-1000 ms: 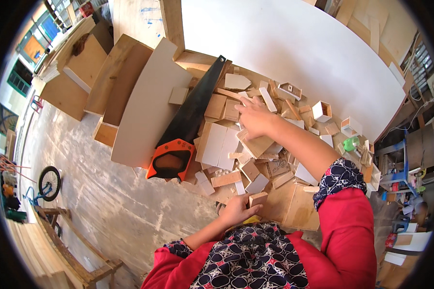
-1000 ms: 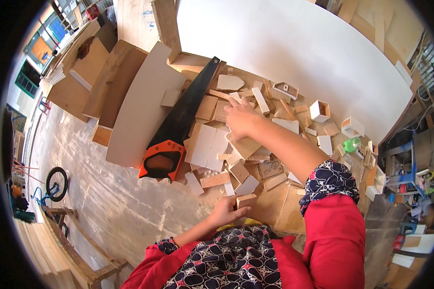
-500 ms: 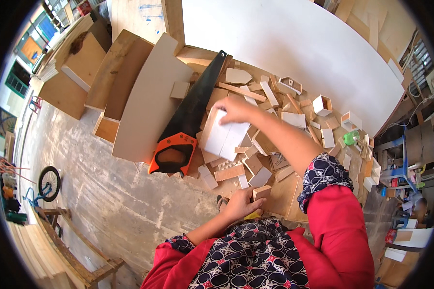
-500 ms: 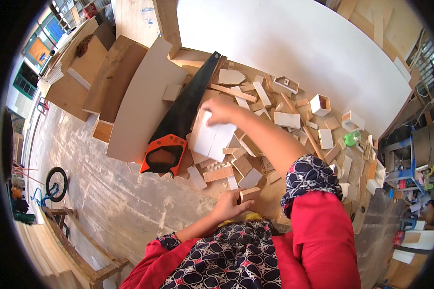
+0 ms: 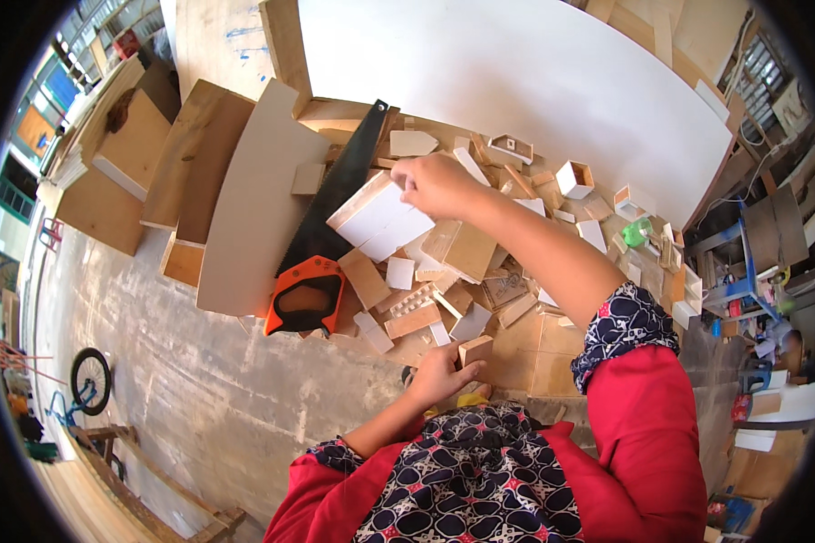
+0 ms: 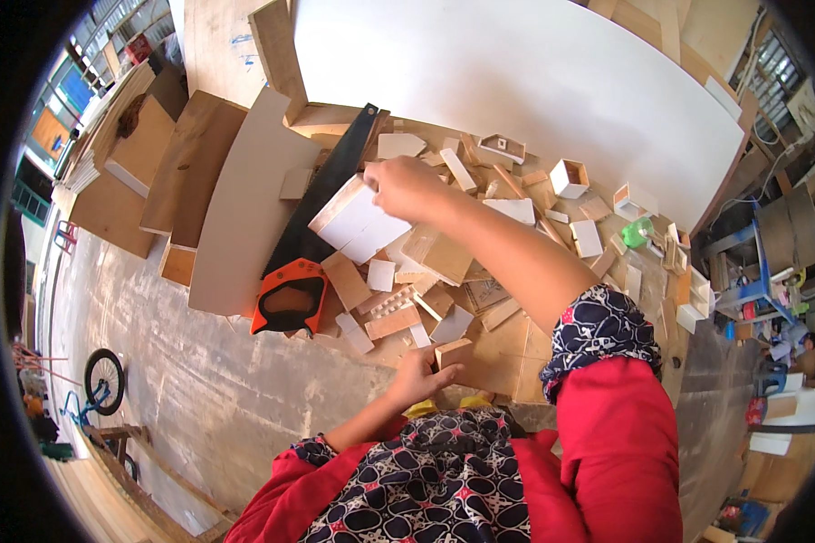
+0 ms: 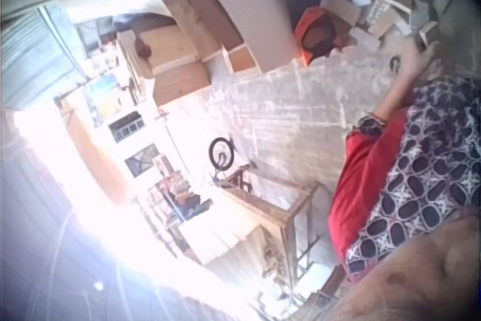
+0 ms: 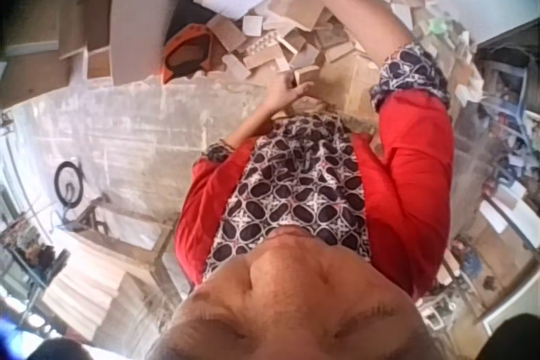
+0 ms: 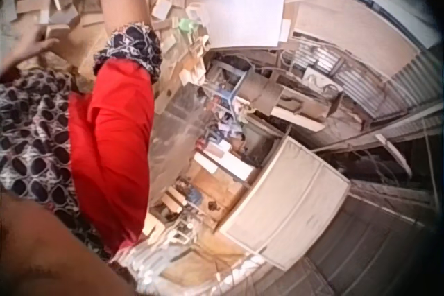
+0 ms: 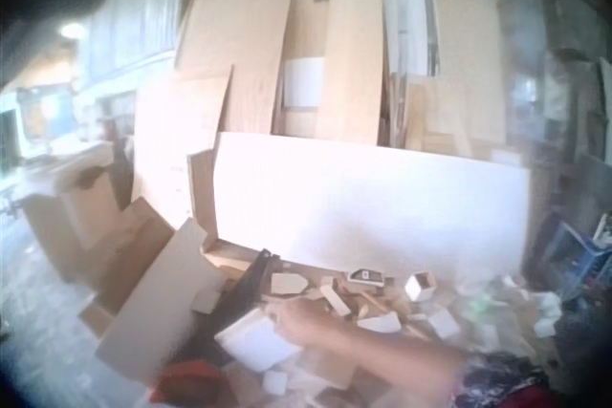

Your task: The person assembles small wooden boxes by hand and using scissors, applying glue to small wooden pieces and joining them together.

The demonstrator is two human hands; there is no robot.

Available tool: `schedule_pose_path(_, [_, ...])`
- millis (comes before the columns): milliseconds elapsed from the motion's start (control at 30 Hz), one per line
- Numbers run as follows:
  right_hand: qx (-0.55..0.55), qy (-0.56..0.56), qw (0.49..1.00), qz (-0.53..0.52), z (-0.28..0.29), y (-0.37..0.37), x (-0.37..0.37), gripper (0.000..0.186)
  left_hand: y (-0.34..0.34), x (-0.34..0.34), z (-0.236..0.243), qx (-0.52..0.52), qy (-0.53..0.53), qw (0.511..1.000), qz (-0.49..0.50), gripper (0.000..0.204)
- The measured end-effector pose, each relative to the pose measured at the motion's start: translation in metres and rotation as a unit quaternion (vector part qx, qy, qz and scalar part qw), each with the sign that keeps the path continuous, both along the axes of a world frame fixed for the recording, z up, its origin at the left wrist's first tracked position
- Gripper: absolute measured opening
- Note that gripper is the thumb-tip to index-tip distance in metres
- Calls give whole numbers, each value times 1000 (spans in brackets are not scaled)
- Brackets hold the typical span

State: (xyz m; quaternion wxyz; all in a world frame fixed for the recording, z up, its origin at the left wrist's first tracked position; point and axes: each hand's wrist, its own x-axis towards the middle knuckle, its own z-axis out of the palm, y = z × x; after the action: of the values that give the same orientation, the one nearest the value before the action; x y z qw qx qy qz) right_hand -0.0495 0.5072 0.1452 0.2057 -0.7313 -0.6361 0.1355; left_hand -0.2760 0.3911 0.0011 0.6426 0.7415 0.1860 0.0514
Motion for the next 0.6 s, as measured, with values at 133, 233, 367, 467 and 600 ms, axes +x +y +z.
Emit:
schedule_pose_path(133, [5, -63, 998, 27, -12, -26, -22, 15, -4, 2, 5, -34, 2, 999, -8, 34])
schedule_pose_path(233, [30, -64, 996, -58, -31, -23, -33, 16, -2, 1, -3, -41, 15, 999, -5, 31])
schedule_pose_path(367, [96, -27, 976, -195, -34, -23, -40, 47, -8, 2, -18, -88, -44, 995, 20, 25])
schedule_pose_path(467, [192, -76, 960, -191, -37, -36, -51, 63, -6, 3, -15, -69, -26, 997, 16, 22])
schedule_pose_path(600, [267, 42, 960, -72, -16, -79, -91, 57, -2, 4, -13, -46, -23, 999, 1, 18])
